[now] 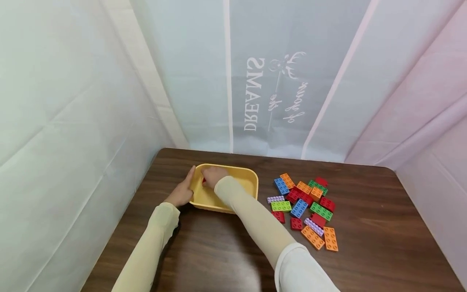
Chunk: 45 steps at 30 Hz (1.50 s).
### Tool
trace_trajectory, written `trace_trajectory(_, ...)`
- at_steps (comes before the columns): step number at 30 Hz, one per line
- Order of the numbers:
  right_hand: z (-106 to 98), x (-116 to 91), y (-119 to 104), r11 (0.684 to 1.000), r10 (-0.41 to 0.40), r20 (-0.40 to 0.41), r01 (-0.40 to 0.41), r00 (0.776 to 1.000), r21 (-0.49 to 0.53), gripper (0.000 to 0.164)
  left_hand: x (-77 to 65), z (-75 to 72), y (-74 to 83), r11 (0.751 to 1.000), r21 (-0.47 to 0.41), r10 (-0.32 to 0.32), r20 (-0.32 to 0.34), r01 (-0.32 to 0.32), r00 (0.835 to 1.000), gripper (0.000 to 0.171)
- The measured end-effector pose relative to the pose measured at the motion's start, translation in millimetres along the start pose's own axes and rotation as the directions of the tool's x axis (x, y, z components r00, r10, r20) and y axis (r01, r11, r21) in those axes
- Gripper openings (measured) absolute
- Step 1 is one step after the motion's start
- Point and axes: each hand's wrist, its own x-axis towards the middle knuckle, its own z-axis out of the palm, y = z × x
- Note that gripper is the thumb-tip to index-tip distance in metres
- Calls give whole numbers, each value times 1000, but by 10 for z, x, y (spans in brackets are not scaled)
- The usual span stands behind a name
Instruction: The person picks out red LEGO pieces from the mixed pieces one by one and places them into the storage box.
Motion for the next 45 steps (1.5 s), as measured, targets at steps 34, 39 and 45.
trace_trajectory(34,-168,-2224,2118,847,479,-133,-417,868,329,47,56,-8,6,999,4,-50,59,50,997,94)
trace_trajectory(39,-34,-2594,2230,815,526,-83,-474,846,335,48,62,-26,-5,999,-8,-54,57,54,997,95)
trace_trajectory(45,112,-2919,2234,812,533,-47,-494,845,310,51,73,-14,-18,999,2,-45,52,45,998,95)
